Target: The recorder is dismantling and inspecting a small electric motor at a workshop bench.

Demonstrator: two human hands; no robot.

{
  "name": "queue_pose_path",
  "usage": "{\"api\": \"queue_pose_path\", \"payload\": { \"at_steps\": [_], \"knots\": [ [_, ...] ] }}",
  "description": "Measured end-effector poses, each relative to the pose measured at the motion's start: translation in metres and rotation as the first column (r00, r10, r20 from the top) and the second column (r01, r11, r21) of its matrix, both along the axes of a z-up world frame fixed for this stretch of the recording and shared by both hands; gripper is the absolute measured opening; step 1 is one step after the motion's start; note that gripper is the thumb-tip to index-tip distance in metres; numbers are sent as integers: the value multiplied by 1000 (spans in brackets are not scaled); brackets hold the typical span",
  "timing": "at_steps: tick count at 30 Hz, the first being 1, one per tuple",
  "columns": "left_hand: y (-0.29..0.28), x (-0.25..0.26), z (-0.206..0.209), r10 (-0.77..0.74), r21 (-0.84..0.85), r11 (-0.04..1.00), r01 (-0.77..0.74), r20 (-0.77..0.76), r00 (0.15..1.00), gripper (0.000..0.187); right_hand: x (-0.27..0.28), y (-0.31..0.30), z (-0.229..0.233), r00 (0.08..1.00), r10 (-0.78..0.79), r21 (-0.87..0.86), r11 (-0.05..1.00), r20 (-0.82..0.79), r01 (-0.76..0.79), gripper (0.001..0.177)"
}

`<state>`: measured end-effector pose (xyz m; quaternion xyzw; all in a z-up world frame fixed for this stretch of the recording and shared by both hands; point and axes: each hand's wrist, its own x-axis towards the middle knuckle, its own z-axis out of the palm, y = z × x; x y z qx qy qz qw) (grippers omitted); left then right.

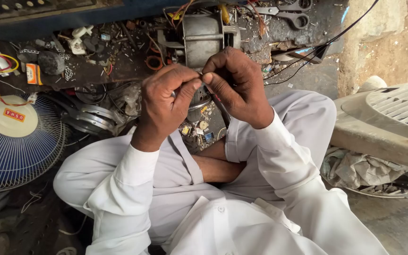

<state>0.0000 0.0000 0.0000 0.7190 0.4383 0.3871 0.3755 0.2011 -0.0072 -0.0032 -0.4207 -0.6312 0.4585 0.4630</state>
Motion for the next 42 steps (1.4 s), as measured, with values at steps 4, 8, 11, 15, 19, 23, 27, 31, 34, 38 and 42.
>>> {"api": "queue_pose_path", "payload": {
  "at_steps": [4,8,11,15,19,23,27,31,34,38,42],
  "knots": [
    [0,-6,-15,2,85,996,-10,91,996,9,30,8,-9,957,-67,-229,973,-283,0,5],
    [-3,-13,-13,234,-258,956,-137,397,887,10,108,30,-48,759,-363,-288,928,-541,238,2],
    [-2,-13,-12,275,-379,923,-66,531,801,12,136,48,-90,727,-506,-371,856,-464,360,16],
    [-3,-11,-18,172,-271,962,-39,489,855,13,115,68,-122,795,-551,-587,741,-254,327,41],
    [-4,-11,-15,202,-316,948,-35,512,835,13,100,72,-131,925,-345,-337,900,-160,278,48],
    [-4,-8,-19,219,-351,936,-18,542,811,13,106,57,-106,904,-418,-52,904,87,424,36],
    [-8,-5,-25,179,-274,961,-32,533,827,9,51,16,2,819,-574,135,812,3,568,15],
    [-14,-1,6,97,-164,986,-39,361,927,6,0,-11,12,982,-176,149,972,-64,184,20],
    [-16,1,18,97,34,994,-104,176,980,7,-18,-15,-4,991,-51,54,997,-121,57,17],
    [-18,0,18,140,82,985,-150,123,983,7,-21,-16,-8,924,-76,-167,986,-374,13,14],
    [-14,1,22,84,95,991,-98,137,987,10,-16,-12,-8,913,-37,-142,990,-406,-23,12]
  ]
}}
